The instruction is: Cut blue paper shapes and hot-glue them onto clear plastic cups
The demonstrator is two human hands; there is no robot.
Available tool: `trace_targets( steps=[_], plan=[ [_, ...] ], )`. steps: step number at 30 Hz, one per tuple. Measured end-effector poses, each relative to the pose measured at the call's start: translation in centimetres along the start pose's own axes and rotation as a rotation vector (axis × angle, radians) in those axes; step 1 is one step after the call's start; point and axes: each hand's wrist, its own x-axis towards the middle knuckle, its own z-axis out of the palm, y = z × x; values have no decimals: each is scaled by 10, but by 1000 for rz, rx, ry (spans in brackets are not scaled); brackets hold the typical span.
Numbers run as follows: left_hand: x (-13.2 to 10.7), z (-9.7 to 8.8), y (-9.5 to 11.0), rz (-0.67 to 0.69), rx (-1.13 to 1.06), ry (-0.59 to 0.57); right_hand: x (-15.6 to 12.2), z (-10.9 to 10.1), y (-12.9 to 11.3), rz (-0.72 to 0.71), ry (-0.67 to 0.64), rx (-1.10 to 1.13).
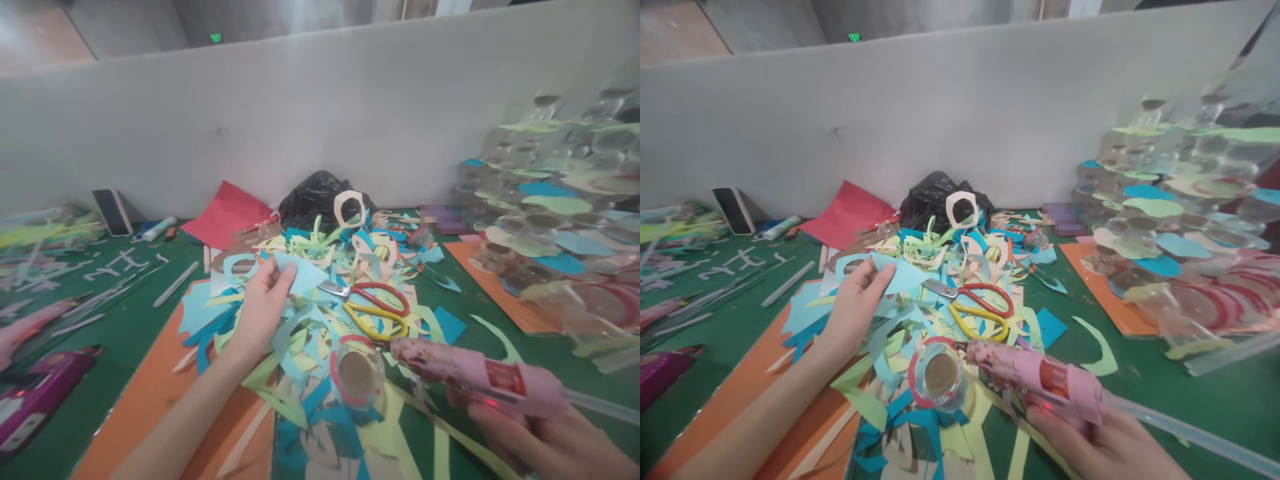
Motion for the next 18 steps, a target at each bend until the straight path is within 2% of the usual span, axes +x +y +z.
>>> trace_targets(
  steps=[8, 14, 18],
  plan=[
    [0, 2, 4, 5, 24, 4, 11, -9, -16, -29, -46, 43],
    [-1, 1, 4, 0, 30, 2, 22, -18, -30, -61, -188, 46],
    [0, 1, 4, 12, 28, 3, 22, -19, -39, -89, -112, 49]
  ],
)
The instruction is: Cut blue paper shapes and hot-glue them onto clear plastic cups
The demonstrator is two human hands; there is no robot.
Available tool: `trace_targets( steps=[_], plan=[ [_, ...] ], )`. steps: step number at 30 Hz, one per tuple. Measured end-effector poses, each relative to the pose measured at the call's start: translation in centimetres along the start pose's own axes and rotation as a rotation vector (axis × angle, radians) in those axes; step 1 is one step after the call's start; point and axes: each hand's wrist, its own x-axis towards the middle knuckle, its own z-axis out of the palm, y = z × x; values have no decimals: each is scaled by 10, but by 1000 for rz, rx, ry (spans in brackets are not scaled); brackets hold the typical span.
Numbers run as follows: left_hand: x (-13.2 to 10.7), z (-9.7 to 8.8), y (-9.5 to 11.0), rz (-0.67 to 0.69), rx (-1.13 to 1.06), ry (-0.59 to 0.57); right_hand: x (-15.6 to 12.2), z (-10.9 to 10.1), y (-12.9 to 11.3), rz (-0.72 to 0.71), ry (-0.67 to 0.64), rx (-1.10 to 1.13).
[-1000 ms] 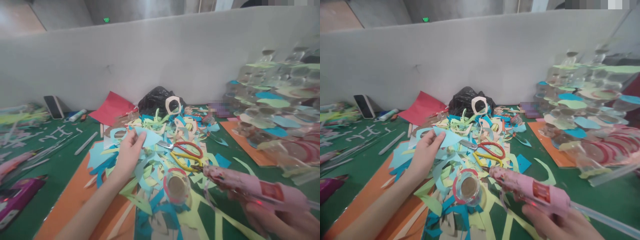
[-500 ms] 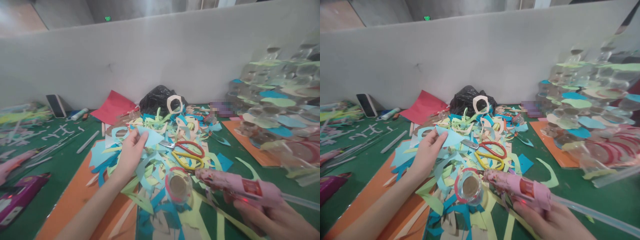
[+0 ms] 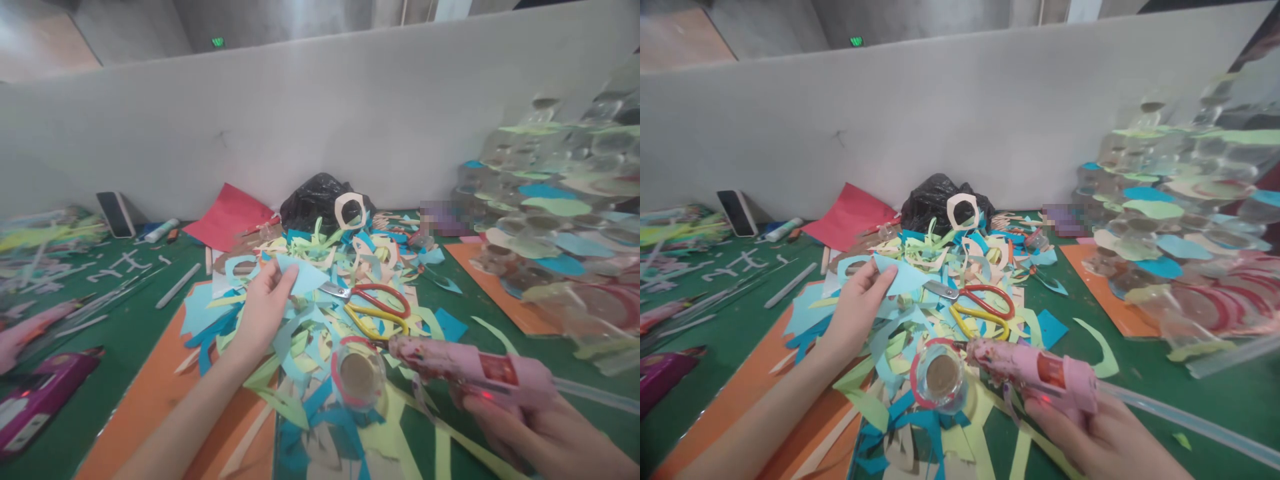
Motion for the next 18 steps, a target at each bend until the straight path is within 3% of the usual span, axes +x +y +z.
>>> trace_targets(
  steps=[8, 13, 18],
  plan=[
    [0, 0, 1, -3, -1, -1, -4, 5, 7, 19, 66, 57],
    [1, -1, -1, 1, -6, -12, -6, 3, 15, 25, 11, 19],
    [1, -1, -2, -9, -18, -14, -17, 11, 32, 33, 98, 22]
  ],
)
